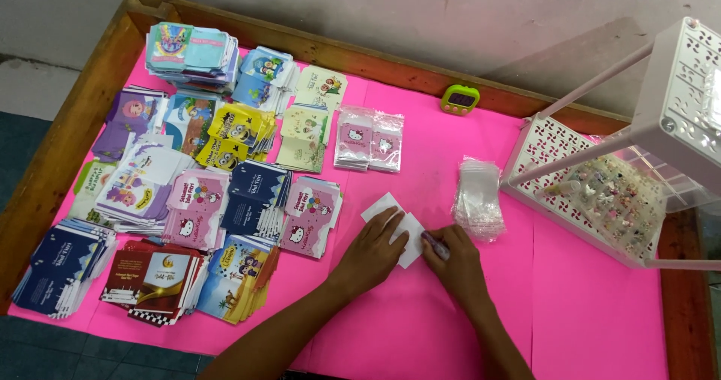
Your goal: Packing small decorative cards and paper inserts into individual plastic sleeves
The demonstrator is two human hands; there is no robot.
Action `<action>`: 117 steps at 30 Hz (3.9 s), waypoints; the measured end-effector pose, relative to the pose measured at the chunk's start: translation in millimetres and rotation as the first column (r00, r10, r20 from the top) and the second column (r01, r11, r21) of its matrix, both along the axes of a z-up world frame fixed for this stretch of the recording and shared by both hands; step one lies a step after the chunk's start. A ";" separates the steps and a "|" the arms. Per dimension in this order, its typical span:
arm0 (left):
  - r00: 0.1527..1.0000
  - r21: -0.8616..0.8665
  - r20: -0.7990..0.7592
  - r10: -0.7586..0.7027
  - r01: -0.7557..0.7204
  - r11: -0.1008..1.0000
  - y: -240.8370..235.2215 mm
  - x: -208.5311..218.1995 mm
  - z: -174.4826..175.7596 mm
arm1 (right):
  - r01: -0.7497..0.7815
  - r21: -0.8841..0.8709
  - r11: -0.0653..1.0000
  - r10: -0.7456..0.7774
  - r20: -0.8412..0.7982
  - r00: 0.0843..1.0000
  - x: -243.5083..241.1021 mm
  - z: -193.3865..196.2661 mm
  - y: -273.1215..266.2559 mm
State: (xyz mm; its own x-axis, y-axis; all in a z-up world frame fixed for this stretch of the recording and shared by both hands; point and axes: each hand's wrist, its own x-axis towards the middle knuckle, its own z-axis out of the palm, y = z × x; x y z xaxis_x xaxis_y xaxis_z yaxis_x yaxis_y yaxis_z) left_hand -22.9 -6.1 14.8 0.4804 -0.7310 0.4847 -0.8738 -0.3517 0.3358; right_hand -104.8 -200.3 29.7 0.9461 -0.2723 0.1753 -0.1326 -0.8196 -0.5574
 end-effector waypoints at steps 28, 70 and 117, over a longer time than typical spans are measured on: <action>0.998 0.066 0.034 0.045 -0.047 0.997 -5.8 0.0 -41.8 | -0.234 0.212 0.949 0.225 0.065 0.972 -27.3 -0.7 22.9; 0.994 0.098 0.106 -0.008 -0.002 0.995 -4.3 -2.2 -30.7 | 0.015 0.030 0.999 -0.013 -0.071 0.997 -32.6 -7.0 27.9; 0.998 0.086 -0.004 -0.062 0.063 0.994 -0.5 1.9 -8.6 | -0.097 0.079 0.992 0.090 0.092 0.992 39.3 -10.7 -4.5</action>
State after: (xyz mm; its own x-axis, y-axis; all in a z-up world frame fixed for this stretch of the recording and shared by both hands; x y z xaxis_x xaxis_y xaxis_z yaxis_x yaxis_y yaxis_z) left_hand -20.9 -6.7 6.2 0.4333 -0.7986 0.4177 -0.8944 -0.3241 0.3081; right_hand -65.5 -204.8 19.0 0.9501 -0.2003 0.2393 -0.0049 -0.7762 -0.6304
